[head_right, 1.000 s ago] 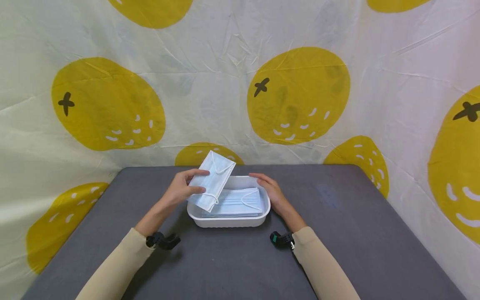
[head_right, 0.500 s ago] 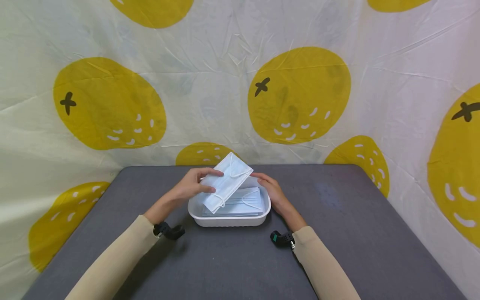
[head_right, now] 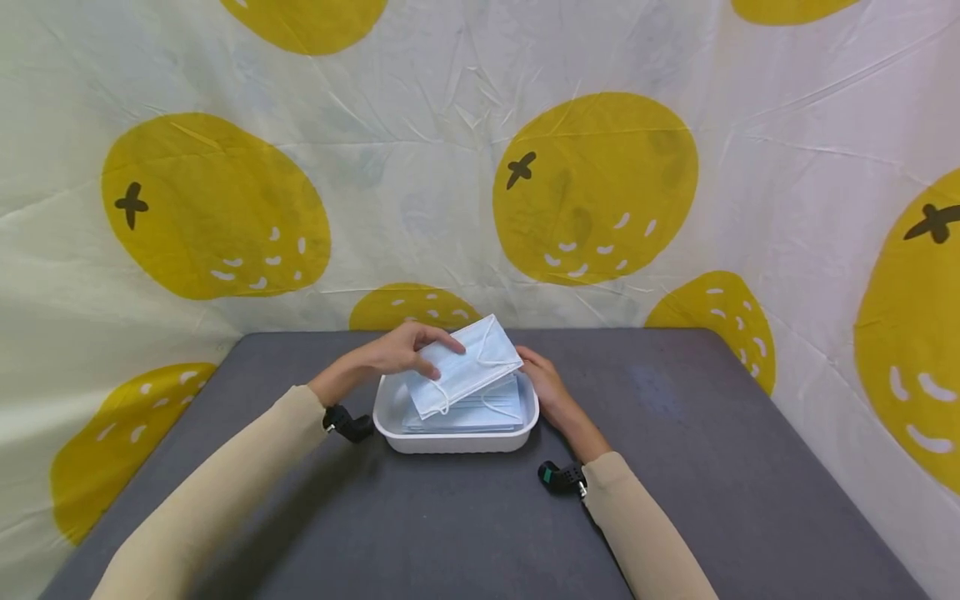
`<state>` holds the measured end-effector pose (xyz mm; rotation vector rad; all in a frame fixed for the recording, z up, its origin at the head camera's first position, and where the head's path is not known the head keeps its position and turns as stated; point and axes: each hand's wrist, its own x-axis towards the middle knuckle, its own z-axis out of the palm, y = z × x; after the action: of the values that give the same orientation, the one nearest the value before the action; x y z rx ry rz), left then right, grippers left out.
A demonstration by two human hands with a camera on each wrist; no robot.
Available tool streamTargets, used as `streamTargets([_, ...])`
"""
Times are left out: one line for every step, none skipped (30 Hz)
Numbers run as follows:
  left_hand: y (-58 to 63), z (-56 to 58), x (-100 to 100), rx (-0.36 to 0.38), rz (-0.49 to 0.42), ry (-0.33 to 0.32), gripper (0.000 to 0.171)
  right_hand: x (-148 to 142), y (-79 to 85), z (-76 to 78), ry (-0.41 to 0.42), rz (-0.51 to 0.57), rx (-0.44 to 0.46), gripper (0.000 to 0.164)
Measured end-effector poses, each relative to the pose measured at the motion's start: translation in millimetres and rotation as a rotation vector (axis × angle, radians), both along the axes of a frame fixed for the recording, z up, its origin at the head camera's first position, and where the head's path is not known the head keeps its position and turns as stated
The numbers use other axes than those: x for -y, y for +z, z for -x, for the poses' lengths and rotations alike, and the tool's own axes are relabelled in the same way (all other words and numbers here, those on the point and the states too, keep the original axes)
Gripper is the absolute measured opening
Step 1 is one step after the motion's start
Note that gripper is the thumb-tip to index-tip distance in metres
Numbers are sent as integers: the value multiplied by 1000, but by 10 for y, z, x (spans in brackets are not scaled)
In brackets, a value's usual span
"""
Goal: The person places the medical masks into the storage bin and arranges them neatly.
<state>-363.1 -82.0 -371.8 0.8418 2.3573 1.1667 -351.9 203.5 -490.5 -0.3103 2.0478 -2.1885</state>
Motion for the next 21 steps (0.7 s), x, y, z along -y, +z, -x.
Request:
streamTargets([12,18,-9,7,13,-18,48,-1,-3,4,0,-2,-2,43])
streamTargets([25,34,-17,11,25,-41,48,0,-3,6,-2,2,1,42])
streamTargets([37,49,-24,16,38,-64,48,-1,-6,10,-1,4,1,42])
streamTargets([50,61,-29,28,46,-82,49,-2,-6,13,1,2,0,41])
streamTargets([63,74,-36,39,53,-103,49,-6,-7,17,5,-1,-3,41])
streamTargets([76,86,-42,48,58,-119,49,-9,-7,19,8,-3,-3,41])
streamTargets([84,102,-49,56,62,-135,50,-11,-8,21,9,-4,-3,41])
streamTargets([88,121,-54,63,65,-149,50,-12,-6,22,7,-3,0,41])
streamTargets([89,142,-61,69,69,-161,50,-14,-4,22,5,-8,0,41])
streamTargets([90,163,-67,77,72,-172,49,-13,-3,23,0,-10,5,42])
streamTargets([88,183,-74,89,73,-186,49,-12,0,22,-4,-12,10,42])
streamTargets([84,203,-78,105,77,-199,49,-7,4,19,-5,-13,18,43])
streamTargets([83,218,-87,125,84,-214,49,-3,7,18,-7,-19,22,43])
streamTargets([81,233,-94,147,94,-227,49,1,11,17,-4,-25,24,43])
streamTargets([81,243,-104,165,109,-239,49,5,17,15,-1,-40,23,43])
streamTargets([82,251,-115,186,126,-249,49,10,22,15,1,-52,25,42])
streamTargets([81,258,-125,203,142,-257,49,10,27,14,6,-73,19,42])
streamTargets([83,262,-140,212,163,-264,49,11,32,13,7,-87,17,42])
streamTargets([85,265,-156,216,181,-269,49,12,37,12,6,-97,14,41])
streamTargets([85,269,-169,217,199,-273,49,11,43,11,5,-103,12,41])
streamTargets([85,271,-182,216,214,-276,48,10,47,9,2,-111,14,42])
